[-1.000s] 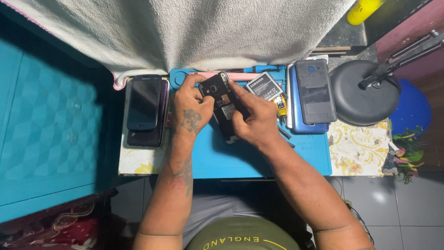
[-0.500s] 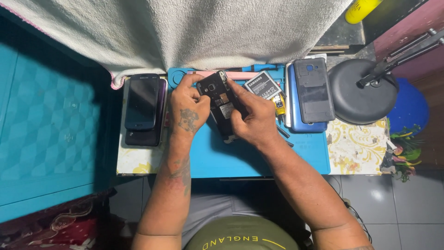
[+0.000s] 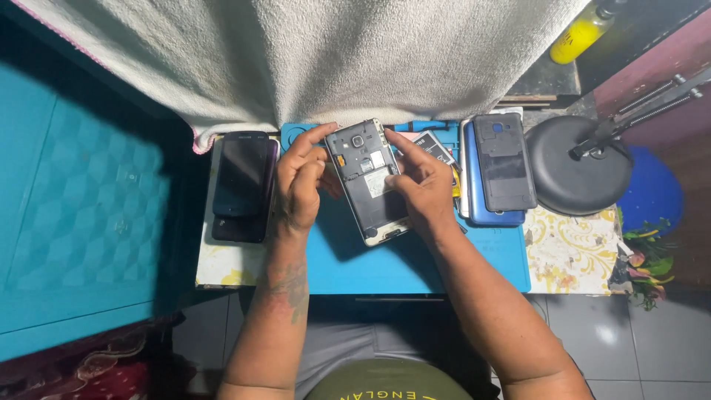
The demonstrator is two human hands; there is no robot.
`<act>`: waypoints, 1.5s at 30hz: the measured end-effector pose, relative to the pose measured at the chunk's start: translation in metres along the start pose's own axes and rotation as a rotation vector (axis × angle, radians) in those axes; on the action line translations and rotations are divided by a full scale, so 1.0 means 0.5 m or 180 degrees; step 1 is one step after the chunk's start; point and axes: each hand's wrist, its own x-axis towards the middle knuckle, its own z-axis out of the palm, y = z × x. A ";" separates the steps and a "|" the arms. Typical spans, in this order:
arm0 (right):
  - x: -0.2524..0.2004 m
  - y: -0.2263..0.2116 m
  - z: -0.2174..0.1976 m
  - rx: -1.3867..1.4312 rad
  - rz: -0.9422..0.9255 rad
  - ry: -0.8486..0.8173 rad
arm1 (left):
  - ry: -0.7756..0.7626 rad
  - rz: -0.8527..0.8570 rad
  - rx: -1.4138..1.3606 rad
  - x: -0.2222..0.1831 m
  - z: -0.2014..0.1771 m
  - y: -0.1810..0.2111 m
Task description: Reassembling internal components of a smartphone, including the battery and mid-frame.
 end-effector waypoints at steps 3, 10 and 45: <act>-0.001 0.015 -0.010 0.0186 -0.0057 -0.0077 | 0.0001 0.0057 -0.0074 -0.001 -0.008 -0.012; -0.003 0.034 -0.006 0.0265 -0.0154 -0.0287 | 0.0098 0.0379 -0.0075 0.000 -0.013 -0.062; -0.006 0.013 -0.036 -0.1185 -0.1329 0.0383 | -0.0156 -0.0292 -0.2427 0.003 0.013 -0.054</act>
